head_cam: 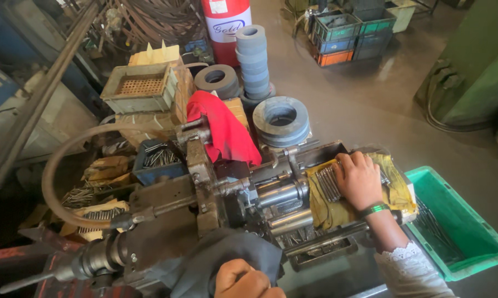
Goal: The person operates a manual metal forming machine in a workshop. They repeatedly insert small metal rods into the machine, pull a lever to activate the forming cycle, and then remove the finished metal pieces, placing them into a green plastic bin.
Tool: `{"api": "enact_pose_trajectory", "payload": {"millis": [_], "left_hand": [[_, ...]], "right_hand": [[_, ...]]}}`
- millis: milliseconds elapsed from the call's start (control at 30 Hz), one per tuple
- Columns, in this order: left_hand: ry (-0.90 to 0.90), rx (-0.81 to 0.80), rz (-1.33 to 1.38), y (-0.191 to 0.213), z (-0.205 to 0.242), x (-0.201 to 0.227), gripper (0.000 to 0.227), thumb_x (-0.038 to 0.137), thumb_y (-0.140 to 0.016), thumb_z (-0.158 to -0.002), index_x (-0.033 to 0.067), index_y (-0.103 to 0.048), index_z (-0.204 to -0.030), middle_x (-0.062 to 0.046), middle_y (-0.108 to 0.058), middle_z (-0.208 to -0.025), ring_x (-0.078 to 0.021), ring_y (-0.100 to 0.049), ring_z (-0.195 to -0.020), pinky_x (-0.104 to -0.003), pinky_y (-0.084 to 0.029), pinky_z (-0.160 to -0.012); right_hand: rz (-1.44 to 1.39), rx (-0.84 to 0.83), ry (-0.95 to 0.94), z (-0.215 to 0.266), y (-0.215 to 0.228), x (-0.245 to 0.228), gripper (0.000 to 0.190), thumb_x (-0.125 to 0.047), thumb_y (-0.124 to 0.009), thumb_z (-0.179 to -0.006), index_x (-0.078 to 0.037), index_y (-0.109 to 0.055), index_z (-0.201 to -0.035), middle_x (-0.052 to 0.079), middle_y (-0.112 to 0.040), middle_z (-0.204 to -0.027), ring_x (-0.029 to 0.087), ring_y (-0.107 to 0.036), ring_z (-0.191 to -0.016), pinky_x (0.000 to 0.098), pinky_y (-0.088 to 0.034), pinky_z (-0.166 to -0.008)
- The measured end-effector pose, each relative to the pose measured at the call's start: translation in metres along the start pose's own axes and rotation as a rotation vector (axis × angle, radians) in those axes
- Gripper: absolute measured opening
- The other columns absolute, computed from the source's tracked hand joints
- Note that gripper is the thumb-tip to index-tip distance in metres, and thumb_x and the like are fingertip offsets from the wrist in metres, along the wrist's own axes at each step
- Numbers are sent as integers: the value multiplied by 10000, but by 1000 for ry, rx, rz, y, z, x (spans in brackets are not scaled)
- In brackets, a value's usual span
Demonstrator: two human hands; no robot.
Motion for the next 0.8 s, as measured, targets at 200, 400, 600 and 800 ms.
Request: {"api": "enact_pose_trajectory", "payload": {"millis": [200, 400, 600, 800], "left_hand": [[129, 48, 233, -7, 9, -20, 258, -164, -537, -747, 78, -457, -704, 53, -289, -567, -54, -302, -434, -193, -292, -467], [215, 46, 359, -17, 23, -50, 242, -148, -538, -770, 74, -459, -715, 42, -308, -581, -61, -318, -452, -201, -303, -480], [290, 81, 459, -25, 39, -89, 228, -132, -540, -794, 70, -461, -725, 31, -326, -595, -69, -335, -471, -209, -313, -493], [358, 79, 554, -34, 56, -127, 215, -116, -542, -817, 67, -462, -736, 20, -345, -609, -76, -351, -489, -216, -324, -506]], "right_hand": [[6, -9, 2, -1, -2, 1, 218, -298, -648, -930, -167, -700, -1096, 81, -614, -978, 313, -604, -960, 469, -459, -819], [-52, 81, 9, 3, 3, -5, 230, -230, -643, -948, -106, -661, -1141, 79, -644, -1007, 312, -605, -967, 455, -426, -829], [-512, 132, -6, 8, 12, -11, 182, -94, -640, -990, -20, -590, -1149, 151, -632, -1047, 299, -641, -925, 387, -518, -810], [-955, -78, 18, 25, -14, -58, 167, -98, -638, -961, -49, -605, -1117, 75, -614, -953, 153, -645, -757, 297, -541, -671]]}}
Point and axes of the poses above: each hand's wrist, its own z-axis away from the middle knuckle, its own y-axis out of the back of the hand, x = y × z, the point moved 6 cm from there along -z, towards the middle knuckle
